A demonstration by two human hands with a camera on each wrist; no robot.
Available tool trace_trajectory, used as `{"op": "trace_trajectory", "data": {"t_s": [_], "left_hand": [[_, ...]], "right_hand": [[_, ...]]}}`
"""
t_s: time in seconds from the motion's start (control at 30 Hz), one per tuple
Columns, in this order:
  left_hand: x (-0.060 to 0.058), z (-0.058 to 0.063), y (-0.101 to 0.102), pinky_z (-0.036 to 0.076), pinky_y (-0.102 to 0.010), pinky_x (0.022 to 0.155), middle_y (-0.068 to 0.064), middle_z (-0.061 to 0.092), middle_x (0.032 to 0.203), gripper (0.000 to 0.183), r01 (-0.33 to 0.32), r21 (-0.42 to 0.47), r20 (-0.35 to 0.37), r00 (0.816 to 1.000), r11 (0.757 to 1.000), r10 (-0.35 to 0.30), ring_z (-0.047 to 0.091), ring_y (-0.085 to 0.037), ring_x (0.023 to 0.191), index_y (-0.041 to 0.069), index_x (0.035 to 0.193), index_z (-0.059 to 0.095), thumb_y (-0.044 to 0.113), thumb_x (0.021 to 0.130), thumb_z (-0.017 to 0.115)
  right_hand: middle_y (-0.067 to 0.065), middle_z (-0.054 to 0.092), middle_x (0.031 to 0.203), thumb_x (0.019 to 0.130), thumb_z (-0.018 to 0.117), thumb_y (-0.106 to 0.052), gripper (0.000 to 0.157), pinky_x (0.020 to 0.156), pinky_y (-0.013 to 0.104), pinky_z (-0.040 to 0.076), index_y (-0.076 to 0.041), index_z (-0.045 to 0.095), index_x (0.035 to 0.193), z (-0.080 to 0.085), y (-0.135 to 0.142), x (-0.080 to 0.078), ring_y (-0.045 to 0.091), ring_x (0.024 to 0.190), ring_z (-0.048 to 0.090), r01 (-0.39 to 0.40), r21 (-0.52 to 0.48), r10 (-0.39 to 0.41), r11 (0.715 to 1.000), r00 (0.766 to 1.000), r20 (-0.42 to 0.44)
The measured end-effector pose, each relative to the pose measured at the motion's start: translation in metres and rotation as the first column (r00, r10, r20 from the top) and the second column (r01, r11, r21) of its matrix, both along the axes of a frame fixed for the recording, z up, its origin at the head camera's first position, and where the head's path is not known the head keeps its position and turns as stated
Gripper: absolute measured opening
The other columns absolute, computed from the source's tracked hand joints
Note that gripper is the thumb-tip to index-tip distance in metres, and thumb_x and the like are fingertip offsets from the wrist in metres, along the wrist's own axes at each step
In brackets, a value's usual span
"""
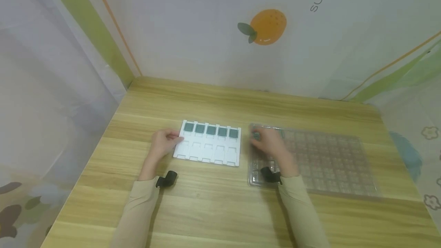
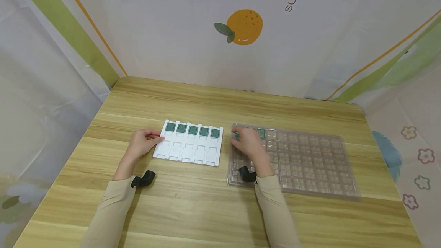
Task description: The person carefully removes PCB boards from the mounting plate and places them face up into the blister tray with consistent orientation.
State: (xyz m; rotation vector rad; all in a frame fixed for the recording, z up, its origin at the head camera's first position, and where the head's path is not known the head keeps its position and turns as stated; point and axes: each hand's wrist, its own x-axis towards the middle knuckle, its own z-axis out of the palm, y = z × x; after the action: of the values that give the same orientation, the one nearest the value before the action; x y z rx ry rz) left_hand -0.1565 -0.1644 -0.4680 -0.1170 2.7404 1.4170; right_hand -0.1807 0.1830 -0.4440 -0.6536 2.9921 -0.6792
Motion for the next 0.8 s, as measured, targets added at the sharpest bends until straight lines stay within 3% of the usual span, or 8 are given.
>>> {"op": "trace_trajectory", "data": {"t_s": [0.1, 0.17, 0.27, 0.33, 0.37, 0.6, 0.8], "left_hand": [[0.0, 0.0, 0.0, 0.053, -0.04, 0.073, -0.024, 0.066, 0.091, 0.024, 0.0, -0.003, 0.002, 1.0, 1.0, 0.0, 0.062, -0.034, 0.083, -0.01, 0.098, 0.065, 0.009, 0.084, 0.068], [0.0, 0.0, 0.0, 0.053, -0.04, 0.073, -0.024, 0.066, 0.091, 0.024, 0.002, -0.005, -0.001, 1.0, 1.0, -0.002, 0.063, -0.034, 0.083, -0.01, 0.098, 0.065, 0.009, 0.084, 0.068], [0.0, 0.0, 0.0, 0.053, -0.04, 0.073, -0.024, 0.066, 0.09, 0.024, 0.002, -0.008, -0.005, 1.0, 1.0, -0.002, 0.063, -0.034, 0.082, -0.01, 0.097, 0.065, 0.009, 0.084, 0.068], [-0.001, 0.0, 0.0, 0.053, -0.04, 0.073, -0.024, 0.066, 0.09, 0.023, 0.002, -0.008, -0.01, 1.0, 1.0, -0.002, 0.063, -0.034, 0.082, -0.01, 0.096, 0.065, 0.009, 0.084, 0.069], [-0.001, 0.0, 0.0, 0.053, -0.04, 0.073, -0.024, 0.066, 0.09, 0.023, 0.002, -0.008, -0.01, 1.0, 1.0, -0.002, 0.063, -0.034, 0.082, -0.01, 0.096, 0.065, 0.009, 0.084, 0.069], [-0.001, -0.001, -0.002, 0.053, -0.04, 0.072, -0.023, 0.066, 0.089, 0.023, 0.009, -0.014, -0.013, 1.0, 1.0, -0.01, 0.063, -0.033, 0.081, -0.01, 0.096, 0.066, 0.009, 0.084, 0.069], [-0.002, -0.001, -0.001, 0.053, -0.039, 0.071, -0.023, 0.066, 0.089, 0.022, 0.006, -0.016, -0.011, 1.0, 1.0, -0.006, 0.063, -0.033, 0.08, -0.01, 0.096, 0.065, 0.009, 0.084, 0.069]], "right_hand": [[0.004, 0.062, 0.069, 0.08, 0.071, -0.012, 0.026, 0.052, 0.029, 0.046, 0.0, 0.067, 0.103, 0.0, -0.007, -0.001, 0.012, 0.052, 0.047, -0.01, -0.017, 0.01, 1.0, 1.0, -0.002], [0.009, 0.068, 0.083, 0.081, 0.07, -0.013, 0.026, 0.071, 0.038, 0.052, 0.0, 0.067, 0.103, 0.001, -0.012, -0.001, 0.015, 0.059, 0.055, -0.017, -0.019, 0.017, 1.0, 1.0, 0.006], [0.014, 0.068, 0.103, 0.082, 0.069, -0.014, 0.027, 0.088, 0.045, 0.048, 0.001, 0.066, 0.105, 0.002, -0.019, -0.002, 0.023, 0.078, 0.063, -0.017, -0.016, 0.017, 1.0, 1.0, 0.023], [0.015, 0.068, 0.103, 0.082, 0.068, -0.014, 0.028, 0.09, 0.045, 0.048, 0.001, 0.066, 0.105, 0.002, -0.023, -0.003, 0.027, 0.085, 0.064, -0.014, -0.015, 0.014, 1.0, 0.999, 0.032], [0.015, 0.068, 0.103, 0.082, 0.068, -0.015, 0.028, 0.086, 0.043, 0.05, 0.001, 0.066, 0.105, 0.002, -0.025, -0.004, 0.027, 0.088, 0.064, -0.012, -0.019, 0.012, 1.0, 0.999, 0.036], [0.01, 0.068, 0.085, 0.081, 0.07, -0.015, 0.029, 0.063, 0.033, 0.05, 0.0, 0.066, 0.105, 0.003, -0.034, -0.007, 0.015, 0.057, 0.05, -0.007, 0.006, 0.007, 1.0, 0.999, 0.041], [0.002, 0.058, 0.066, 0.082, 0.07, -0.015, 0.029, 0.057, 0.03, 0.044, 0.0, 0.066, 0.106, 0.002, -0.039, -0.008, 0.014, 0.054, 0.045, -0.004, 0.013, 0.003, 1.0, 0.999, 0.054]]}}
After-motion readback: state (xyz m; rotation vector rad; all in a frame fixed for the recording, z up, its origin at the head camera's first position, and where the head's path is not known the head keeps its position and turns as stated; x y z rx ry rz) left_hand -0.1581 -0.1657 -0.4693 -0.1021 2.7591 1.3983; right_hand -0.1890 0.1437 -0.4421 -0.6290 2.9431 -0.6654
